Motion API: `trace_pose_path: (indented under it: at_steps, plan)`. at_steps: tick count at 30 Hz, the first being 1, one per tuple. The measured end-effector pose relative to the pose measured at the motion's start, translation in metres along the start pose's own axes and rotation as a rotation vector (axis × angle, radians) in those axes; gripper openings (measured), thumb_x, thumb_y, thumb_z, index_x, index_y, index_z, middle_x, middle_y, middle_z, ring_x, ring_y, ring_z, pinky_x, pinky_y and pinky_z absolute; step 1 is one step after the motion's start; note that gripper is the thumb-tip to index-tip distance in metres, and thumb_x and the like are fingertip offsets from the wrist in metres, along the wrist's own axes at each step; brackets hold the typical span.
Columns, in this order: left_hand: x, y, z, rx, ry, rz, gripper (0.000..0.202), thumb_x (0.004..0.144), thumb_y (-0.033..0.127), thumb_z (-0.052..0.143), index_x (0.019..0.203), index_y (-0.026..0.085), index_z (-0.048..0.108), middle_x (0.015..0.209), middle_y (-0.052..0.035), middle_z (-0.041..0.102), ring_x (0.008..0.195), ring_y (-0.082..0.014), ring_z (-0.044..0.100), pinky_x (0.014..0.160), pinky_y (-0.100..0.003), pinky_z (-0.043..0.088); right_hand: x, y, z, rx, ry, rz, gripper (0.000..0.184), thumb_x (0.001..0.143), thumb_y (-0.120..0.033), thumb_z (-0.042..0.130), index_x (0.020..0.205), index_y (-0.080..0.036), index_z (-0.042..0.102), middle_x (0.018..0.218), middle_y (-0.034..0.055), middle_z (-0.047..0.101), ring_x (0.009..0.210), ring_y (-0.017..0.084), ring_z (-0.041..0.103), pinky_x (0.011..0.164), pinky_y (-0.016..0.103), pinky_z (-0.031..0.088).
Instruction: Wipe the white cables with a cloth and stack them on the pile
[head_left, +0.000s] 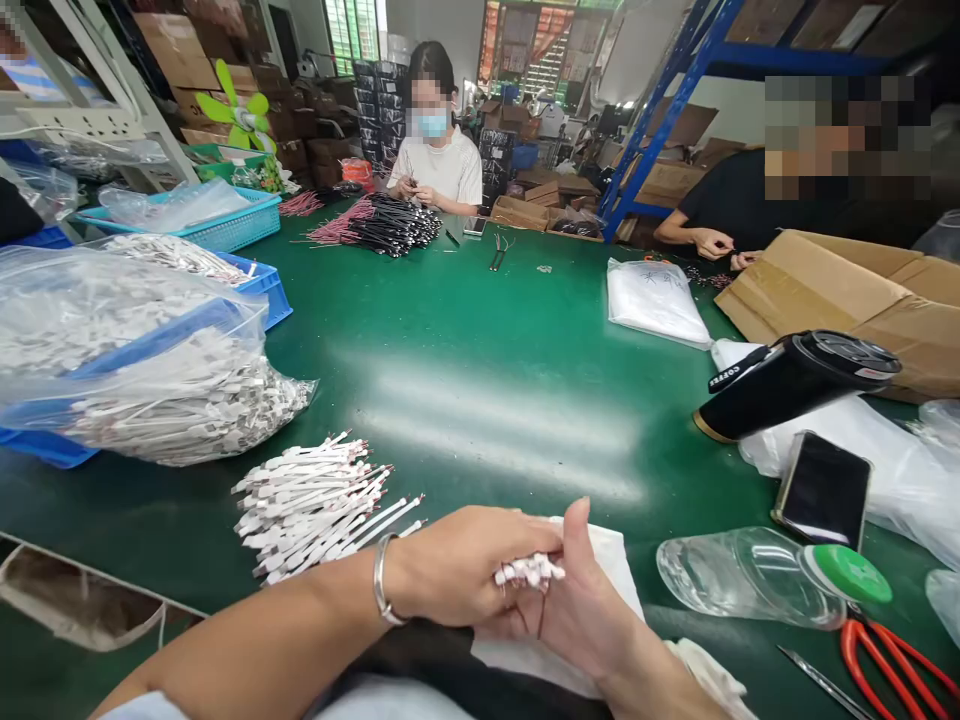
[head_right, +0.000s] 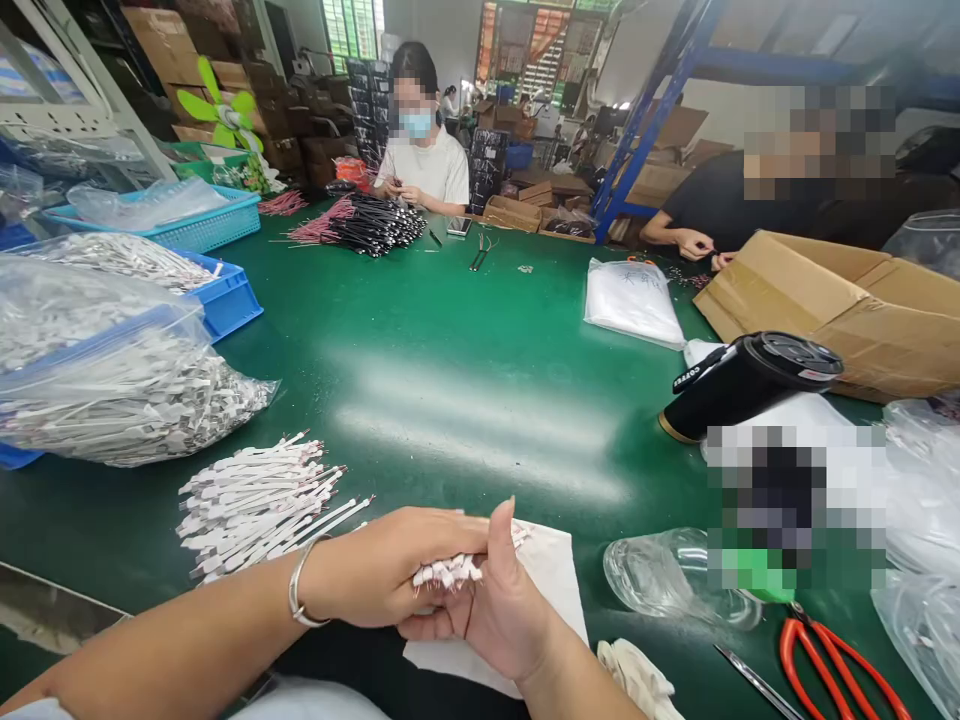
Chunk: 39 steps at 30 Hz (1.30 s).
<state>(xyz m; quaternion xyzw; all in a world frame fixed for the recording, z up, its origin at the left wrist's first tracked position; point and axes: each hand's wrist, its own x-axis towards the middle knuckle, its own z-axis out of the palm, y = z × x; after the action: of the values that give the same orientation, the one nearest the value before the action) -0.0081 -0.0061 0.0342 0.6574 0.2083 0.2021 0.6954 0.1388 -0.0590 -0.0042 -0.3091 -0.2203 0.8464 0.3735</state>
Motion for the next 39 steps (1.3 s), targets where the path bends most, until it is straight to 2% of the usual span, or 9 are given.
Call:
trace_pose_path:
  at_steps: [3,6,8,13,18,21,26,30,39]
  plan:
    - [-0.005,0.000,0.002,0.149,0.047,0.146,0.060,0.065,0.014,0.071,0.122,0.024,0.057,0.130,-0.0097,0.053,0.125,-0.0307,0.043,0.111,-0.041,0.015,0.001,0.001,-0.002,-0.029,0.009,-0.081,0.072,0.067,-0.075,0.050,0.109,-0.019,0.063,0.091,0.0102,0.067,0.078,0.020,0.063,0.070,0.033,0.048]
    - [-0.006,-0.004,0.002,0.198,0.052,0.226,0.080,0.060,0.017,0.077,0.132,0.022,0.044,0.136,-0.0132,0.047,0.127,-0.0299,0.041,0.111,-0.045,0.002,0.002,0.003,-0.005,-0.130,-0.007,-0.054,0.045,0.062,-0.045,0.077,0.094,-0.015,0.067,0.077,0.0045,0.065,0.069,0.013,0.061,0.063,0.023,0.045]
    - [-0.007,-0.005,0.003,0.190,0.048,0.242,0.084,0.057,0.020,0.079,0.133,0.020,0.044,0.133,-0.0147,0.049,0.127,-0.0307,0.041,0.110,-0.048,-0.001,0.003,0.002,-0.005,-0.152,0.010,-0.010,0.035,0.060,-0.032,0.081,0.086,-0.013,0.068,0.069,0.0017,0.063,0.063,0.009,0.059,0.059,0.019,0.043]
    - [-0.007,-0.001,0.004,0.030,0.117,0.190,0.083,0.048,0.014,0.083,0.126,0.019,0.052,0.129,-0.0154,0.053,0.130,-0.0341,0.035,0.111,-0.047,0.010,0.003,-0.002,-0.002,-0.091,0.108,0.007,0.035,0.064,-0.023,0.078,0.096,-0.016,0.066,0.083,0.0039,0.067,0.075,0.015,0.063,0.067,0.025,0.048]
    - [0.001,-0.004,-0.007,-0.073,0.641,0.289,0.055,0.073,0.017,0.067,0.125,0.024,0.050,0.125,-0.0079,0.057,0.124,-0.0222,0.043,0.109,-0.032,0.017,0.002,-0.004,0.000,-0.108,0.173,0.036,0.031,0.066,-0.028,0.077,0.089,-0.011,0.066,0.082,0.0085,0.069,0.067,0.013,0.065,0.061,0.022,0.048]
    - [0.011,-0.010,-0.021,-0.174,0.812,0.168,0.043,0.079,0.027,0.063,0.120,0.022,0.052,0.113,-0.0064,0.061,0.107,-0.0189,0.054,0.091,-0.027,0.037,0.002,-0.003,0.000,-0.132,0.219,0.017,0.037,0.067,-0.029,0.076,0.098,-0.012,0.064,0.085,0.0087,0.069,0.069,0.013,0.065,0.060,0.022,0.048]
    - [0.021,-0.016,-0.032,-0.245,0.689,-0.174,0.032,0.081,0.043,0.057,0.096,0.016,0.060,0.080,-0.0022,0.060,0.067,-0.0112,0.051,0.057,-0.021,0.037,0.003,0.001,0.001,-0.172,0.238,-0.027,0.038,0.069,-0.033,0.075,0.099,-0.013,0.064,0.085,0.0069,0.069,0.070,0.012,0.065,0.059,0.021,0.048]
    - [0.020,-0.013,-0.028,-0.213,0.577,-0.147,0.031,0.078,0.044,0.059,0.081,0.013,0.060,0.064,0.0018,0.054,0.056,-0.0081,0.044,0.055,-0.020,0.035,0.005,0.003,0.001,-0.166,0.265,-0.035,0.040,0.067,-0.034,0.076,0.100,-0.013,0.063,0.083,0.0060,0.069,0.066,0.011,0.064,0.058,0.020,0.047]
    - [0.020,-0.018,-0.029,-0.103,0.567,-0.083,0.027,0.080,0.042,0.056,0.080,0.014,0.055,0.062,0.0039,0.049,0.058,-0.0087,0.044,0.057,-0.021,0.037,0.008,0.007,-0.004,-0.144,0.295,-0.097,0.042,0.070,-0.035,0.074,0.105,-0.014,0.061,0.080,0.0048,0.068,0.061,0.009,0.060,0.055,0.019,0.044]
